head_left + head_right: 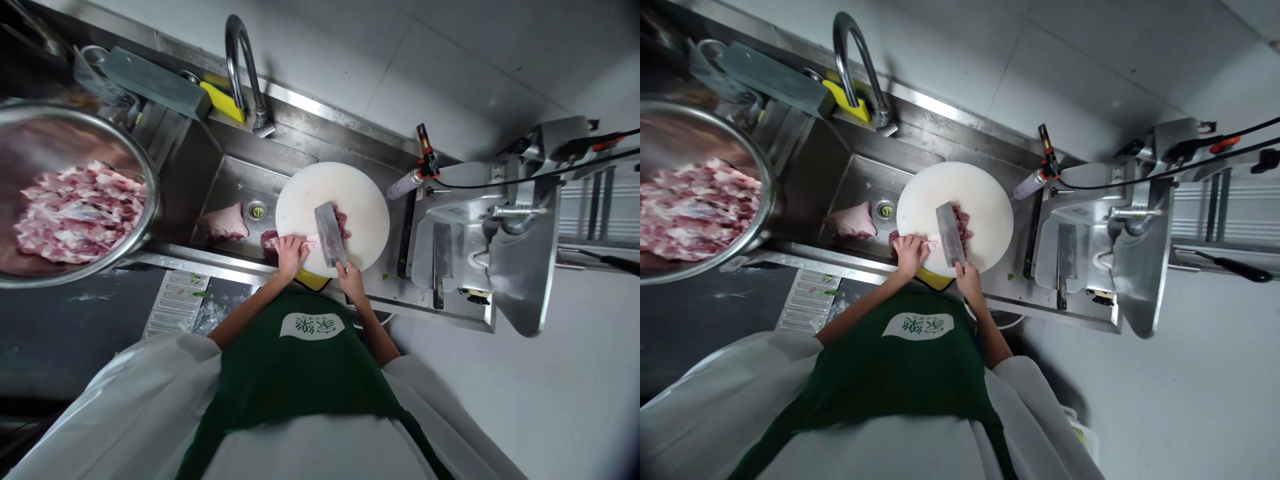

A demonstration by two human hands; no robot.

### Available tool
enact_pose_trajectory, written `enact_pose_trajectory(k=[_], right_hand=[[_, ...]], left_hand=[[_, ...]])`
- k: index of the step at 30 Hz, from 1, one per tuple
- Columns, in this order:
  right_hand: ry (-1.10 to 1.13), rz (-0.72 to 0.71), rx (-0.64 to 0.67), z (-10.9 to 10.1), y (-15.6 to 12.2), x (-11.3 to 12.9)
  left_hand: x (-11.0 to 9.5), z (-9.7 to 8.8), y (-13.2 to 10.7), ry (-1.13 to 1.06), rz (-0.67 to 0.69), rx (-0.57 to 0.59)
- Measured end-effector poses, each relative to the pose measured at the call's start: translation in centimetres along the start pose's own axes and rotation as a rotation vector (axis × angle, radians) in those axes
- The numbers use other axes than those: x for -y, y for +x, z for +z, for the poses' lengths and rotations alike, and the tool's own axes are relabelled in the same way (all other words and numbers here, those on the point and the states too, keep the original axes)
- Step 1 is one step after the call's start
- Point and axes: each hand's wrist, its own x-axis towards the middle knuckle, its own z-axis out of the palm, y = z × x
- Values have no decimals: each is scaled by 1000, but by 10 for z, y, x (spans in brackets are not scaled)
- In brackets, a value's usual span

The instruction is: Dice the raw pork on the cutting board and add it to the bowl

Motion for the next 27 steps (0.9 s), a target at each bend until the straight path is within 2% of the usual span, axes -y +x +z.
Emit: enact_pose_trajectory(k=[3,7,10,12,14,16,18,20,23,27], right_hand=[[-17,36,-95,-20,-1,5],[-1,-51,-227,-44,-14,34],[20,-124,-251,-37,-16,59],[-20,-109,-148,-20,-7,69],[-84,-83,-14,-2,7,73],[-122,-78,60,10,20,71],[-117,-103,55,15,27,65],[-95,-119,48,13,26,52],[-49,-103,62,6,14,24],[-8,-12,30,0,-2,-15]], left_hand=[[0,-5,-5,-40,-1,-44],[5,-14,-13,-133,-29,-238],[10,-22,-16,-144,-64,-359],[11,-24,-16,-135,-61,-377],[8,-23,-13,-123,-25,-309],[2,-18,-8,-93,24,-176],[-5,-14,-3,-60,70,-35],[-10,-11,0,-61,100,56],[-10,-15,3,-196,95,100],[-5,-22,16,-491,-61,105]])
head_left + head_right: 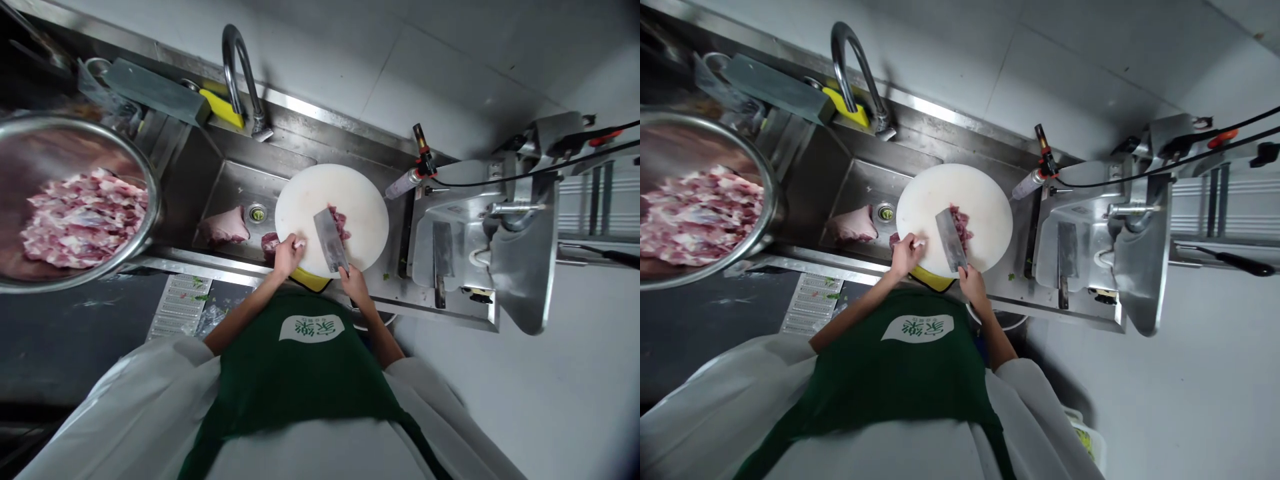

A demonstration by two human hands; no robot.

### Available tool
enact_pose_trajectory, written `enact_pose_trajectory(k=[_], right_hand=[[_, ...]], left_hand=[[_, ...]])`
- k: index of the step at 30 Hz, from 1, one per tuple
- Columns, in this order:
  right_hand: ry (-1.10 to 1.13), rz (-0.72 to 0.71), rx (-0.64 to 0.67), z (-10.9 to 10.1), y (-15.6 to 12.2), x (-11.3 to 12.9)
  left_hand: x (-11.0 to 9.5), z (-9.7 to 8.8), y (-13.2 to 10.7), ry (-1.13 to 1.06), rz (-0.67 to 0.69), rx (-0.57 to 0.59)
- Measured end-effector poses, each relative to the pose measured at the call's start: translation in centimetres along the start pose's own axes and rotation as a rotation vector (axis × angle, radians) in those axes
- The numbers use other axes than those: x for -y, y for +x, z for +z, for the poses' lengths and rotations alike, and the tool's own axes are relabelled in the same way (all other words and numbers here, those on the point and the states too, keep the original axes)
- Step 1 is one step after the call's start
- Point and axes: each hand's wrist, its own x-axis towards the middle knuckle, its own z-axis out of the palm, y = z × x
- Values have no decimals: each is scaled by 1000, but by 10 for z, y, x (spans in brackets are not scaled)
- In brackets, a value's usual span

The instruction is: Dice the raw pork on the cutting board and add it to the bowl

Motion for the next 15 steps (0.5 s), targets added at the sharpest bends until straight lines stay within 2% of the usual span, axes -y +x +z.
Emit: enact_pose_trajectory(k=[2,4,5,7,10,12,14,15], right_hand=[[-17,20,-40,-3,-4,-9],[-64,9,-57,-8,-6,-7],[-94,-2,-56,-11,-8,-3],[-148,-20,-57,-22,-11,10],[-173,-68,-145,-39,-21,37],[-132,-141,-246,-44,-26,56],[-74,-218,-315,-39,-25,72],[-58,-235,-308,-33,-22,79]], left_hand=[[-1,-1,11,-111,-94,78],[-4,-2,20,-109,-180,174],[-6,-3,24,-49,-209,190],[-9,-11,25,143,-211,143],[-11,-34,14,319,-187,-26],[-10,-51,1,321,-193,-208],[-8,-62,-10,281,-185,-425],[-7,-64,-15,262,-163,-511]])
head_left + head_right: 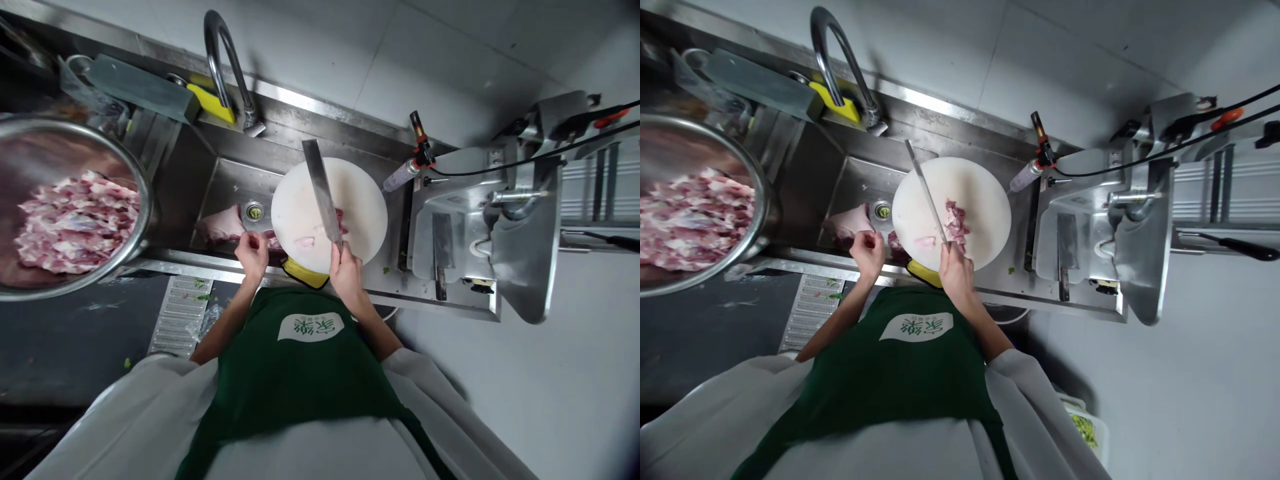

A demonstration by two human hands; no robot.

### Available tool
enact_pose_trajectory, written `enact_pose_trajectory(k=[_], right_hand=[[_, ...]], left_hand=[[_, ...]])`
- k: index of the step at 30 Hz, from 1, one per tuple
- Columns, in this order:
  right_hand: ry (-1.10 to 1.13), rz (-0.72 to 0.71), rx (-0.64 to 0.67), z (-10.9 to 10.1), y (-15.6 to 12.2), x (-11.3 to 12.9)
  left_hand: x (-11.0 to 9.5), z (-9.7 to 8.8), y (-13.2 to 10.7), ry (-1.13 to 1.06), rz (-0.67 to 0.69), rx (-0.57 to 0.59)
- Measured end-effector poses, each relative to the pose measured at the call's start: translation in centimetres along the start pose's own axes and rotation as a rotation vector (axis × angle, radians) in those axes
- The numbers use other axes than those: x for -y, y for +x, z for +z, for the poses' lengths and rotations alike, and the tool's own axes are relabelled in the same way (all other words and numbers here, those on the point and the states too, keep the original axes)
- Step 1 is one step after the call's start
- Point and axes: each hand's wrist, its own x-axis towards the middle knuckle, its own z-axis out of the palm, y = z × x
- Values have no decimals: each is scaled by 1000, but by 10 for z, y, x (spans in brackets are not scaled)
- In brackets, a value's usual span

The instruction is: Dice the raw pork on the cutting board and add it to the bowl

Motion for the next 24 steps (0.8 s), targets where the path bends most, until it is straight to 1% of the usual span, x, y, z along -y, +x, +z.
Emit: enact_pose_trajectory(k=[1,2,3,4,5,7,8,10,13,15,17,19,21,22,24], right_hand=[[1,8,46,9,3,6],[-11,33,127,20,6,10],[-34,66,222,31,9,13],[-60,101,311,41,12,15],[-83,128,379,49,15,15],[-99,148,431,58,17,13],[-97,144,432,58,17,11],[-88,136,438,57,18,8],[-62,118,426,57,29,13],[-27,90,383,63,51,21],[17,38,338,69,81,28],[62,-7,330,69,109,25],[166,4,276,61,123,9],[255,42,241,55,122,-4],[508,192,184,40,106,-37]], left_hand=[[2,-1,-4,-23,20,-58],[3,1,-8,-40,58,-78],[3,6,-12,-51,114,-57],[2,12,-17,-54,183,-1],[1,20,-21,-48,260,80],[-1,39,-28,0,417,280],[-1,47,-31,40,479,366],[1,61,-34,121,555,469],[9,71,-35,173,585,515],[14,72,-37,156,604,546],[19,69,-40,112,638,592],[24,63,-43,65,683,638],[27,58,-41,50,712,643],[27,58,-38,55,708,618],[22,67,-27,71,659,532]])
